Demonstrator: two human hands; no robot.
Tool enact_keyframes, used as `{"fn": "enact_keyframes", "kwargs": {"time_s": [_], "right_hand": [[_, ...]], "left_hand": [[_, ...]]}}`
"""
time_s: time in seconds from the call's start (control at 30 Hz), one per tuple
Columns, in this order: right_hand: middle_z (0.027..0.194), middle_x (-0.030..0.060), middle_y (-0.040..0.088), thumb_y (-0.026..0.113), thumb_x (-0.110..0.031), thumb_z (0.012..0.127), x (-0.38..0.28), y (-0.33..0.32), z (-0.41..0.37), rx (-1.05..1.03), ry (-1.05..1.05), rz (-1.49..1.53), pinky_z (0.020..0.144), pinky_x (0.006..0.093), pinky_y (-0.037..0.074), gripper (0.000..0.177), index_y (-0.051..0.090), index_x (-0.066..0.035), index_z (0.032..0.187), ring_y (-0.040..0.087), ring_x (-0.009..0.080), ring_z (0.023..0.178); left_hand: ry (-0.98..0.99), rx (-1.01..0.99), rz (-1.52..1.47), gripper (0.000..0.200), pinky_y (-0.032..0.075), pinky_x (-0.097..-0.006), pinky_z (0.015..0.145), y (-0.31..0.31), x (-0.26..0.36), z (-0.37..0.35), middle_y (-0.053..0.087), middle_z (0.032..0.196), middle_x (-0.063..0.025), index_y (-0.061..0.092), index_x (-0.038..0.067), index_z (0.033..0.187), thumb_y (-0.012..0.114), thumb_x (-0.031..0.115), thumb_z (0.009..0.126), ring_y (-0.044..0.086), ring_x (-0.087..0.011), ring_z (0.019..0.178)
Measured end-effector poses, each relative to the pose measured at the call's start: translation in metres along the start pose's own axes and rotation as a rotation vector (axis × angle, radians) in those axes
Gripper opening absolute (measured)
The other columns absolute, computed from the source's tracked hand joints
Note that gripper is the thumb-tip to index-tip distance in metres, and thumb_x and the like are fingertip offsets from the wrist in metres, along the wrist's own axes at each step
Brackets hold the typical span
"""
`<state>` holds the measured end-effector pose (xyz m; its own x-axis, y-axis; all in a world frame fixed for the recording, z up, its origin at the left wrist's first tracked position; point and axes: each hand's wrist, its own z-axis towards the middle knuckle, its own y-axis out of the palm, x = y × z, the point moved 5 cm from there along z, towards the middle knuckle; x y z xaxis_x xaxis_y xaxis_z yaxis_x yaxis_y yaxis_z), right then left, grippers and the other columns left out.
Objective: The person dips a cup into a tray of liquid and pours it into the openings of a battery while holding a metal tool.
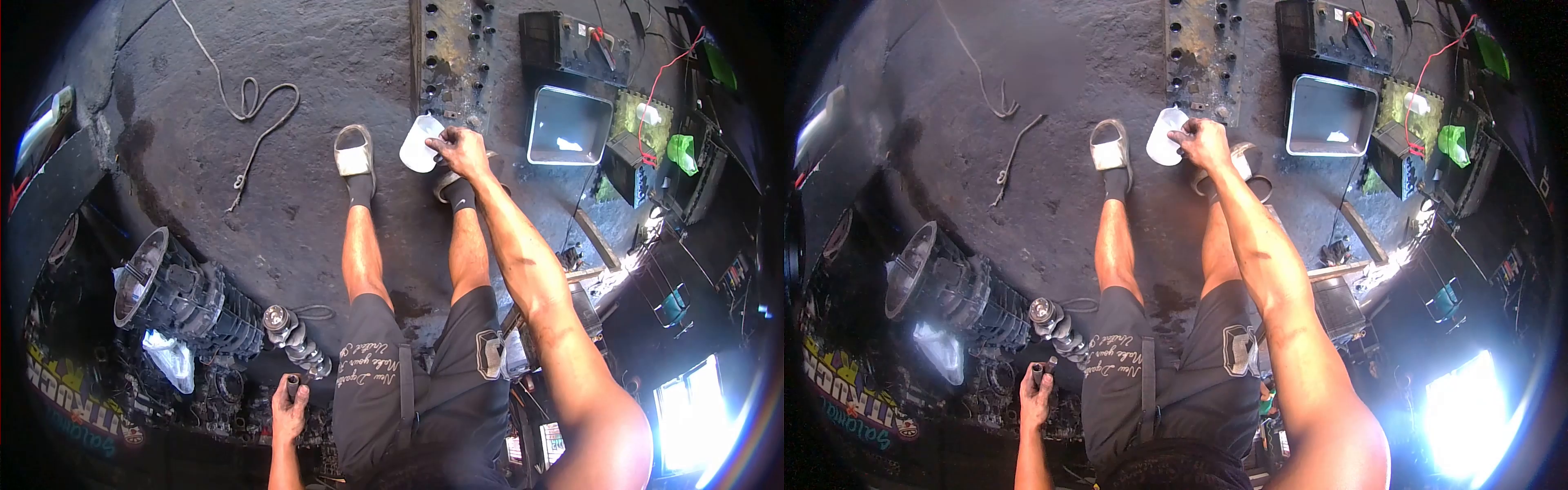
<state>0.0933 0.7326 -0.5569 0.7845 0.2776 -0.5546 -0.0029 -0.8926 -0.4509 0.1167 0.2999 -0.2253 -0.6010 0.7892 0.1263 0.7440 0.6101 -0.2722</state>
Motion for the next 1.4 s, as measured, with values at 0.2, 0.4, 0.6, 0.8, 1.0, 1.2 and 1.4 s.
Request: {"fn": "enact_keyframes", "kwargs": {"time_s": [0.2,0.4,0.6,0.8,1.0,1.2,1.4], "right_hand": [[0.064,0.0124,0.067,0.076,-0.028,0.076,-0.001,-0.001,0.0,-0.021,0.035,0.014,0.06,0.03,0.052,0.032,0.069,0.002,0.08,0.067,0.0163,0.057],[0.066,0.0117,0.068,0.076,-0.026,0.076,-0.006,-0.005,-0.003,-0.046,0.079,0.038,0.059,0.0281,0.053,0.03,0.068,0.003,0.081,0.067,0.0141,0.057],[0.066,0.0112,0.068,0.076,-0.024,0.077,-0.009,-0.009,-0.005,-0.06,0.109,0.067,0.057,0.0275,0.053,0.03,0.068,0.004,0.082,0.067,0.0132,0.058],[0.066,0.011,0.068,0.076,-0.022,0.078,-0.013,-0.012,-0.006,-0.09,0.163,0.124,0.055,0.0273,0.054,0.029,0.068,0.006,0.083,0.067,0.013,0.058],[0.067,0.0111,0.068,0.076,-0.023,0.077,-0.01,-0.013,-0.002,-0.111,0.172,0.093,0.055,0.0271,0.054,0.03,0.068,0.005,0.084,0.067,0.0133,0.058],[0.068,0.0105,0.068,0.077,-0.024,0.077,-0.013,-0.017,-0.003,-0.139,0.216,0.102,0.056,0.0267,0.054,0.029,0.069,0.004,0.083,0.067,0.0136,0.058],[0.068,0.0104,0.068,0.076,-0.023,0.077,-0.02,-0.021,-0.003,-0.159,0.257,0.111,0.054,0.0262,0.054,0.028,0.068,0.003,0.083,0.067,0.0135,0.058]], "left_hand": [[-0.01,0.007,-0.003,0.047,0.036,-0.0273,0.063,0.001,0.002,0.0,0.045,0.072,0.0008,0.055,0.003,0.094,0.061,0.048,0.086,0.039,-0.0114,0.069],[-0.035,-0.005,-0.011,0.049,0.036,-0.0274,0.063,0.0,-0.002,0.0,0.046,0.072,0.0001,0.055,0.002,0.094,0.062,0.05,0.086,0.04,-0.012,0.069],[-0.031,-0.002,-0.002,0.048,0.036,-0.0275,0.063,0.0,0.001,0.0,0.046,0.072,-0.0003,0.054,0.002,0.093,0.061,0.049,0.086,0.04,-0.0122,0.069],[-0.026,-0.001,0.005,0.048,0.036,-0.0275,0.063,0.001,0.005,-0.001,0.045,0.072,-0.0003,0.054,0.002,0.093,0.061,0.049,0.086,0.039,-0.012,0.069],[-0.028,-0.011,0.003,0.05,0.036,-0.0275,0.063,0.001,0.001,0.0,0.046,0.073,-0.0001,0.054,0.002,0.093,0.061,0.051,0.086,0.039,-0.0119,0.07],[-0.039,-0.016,0.005,0.05,0.036,-0.0277,0.063,0.003,0.002,0.0,0.045,0.073,-0.0001,0.054,0.002,0.093,0.06,0.051,0.086,0.04,-0.0122,0.07],[-0.028,-0.017,0.01,0.049,0.036,-0.0276,0.062,0.004,0.004,0.0,0.045,0.072,0.0001,0.054,0.002,0.093,0.061,0.05,0.086,0.039,-0.0119,0.069]]}}
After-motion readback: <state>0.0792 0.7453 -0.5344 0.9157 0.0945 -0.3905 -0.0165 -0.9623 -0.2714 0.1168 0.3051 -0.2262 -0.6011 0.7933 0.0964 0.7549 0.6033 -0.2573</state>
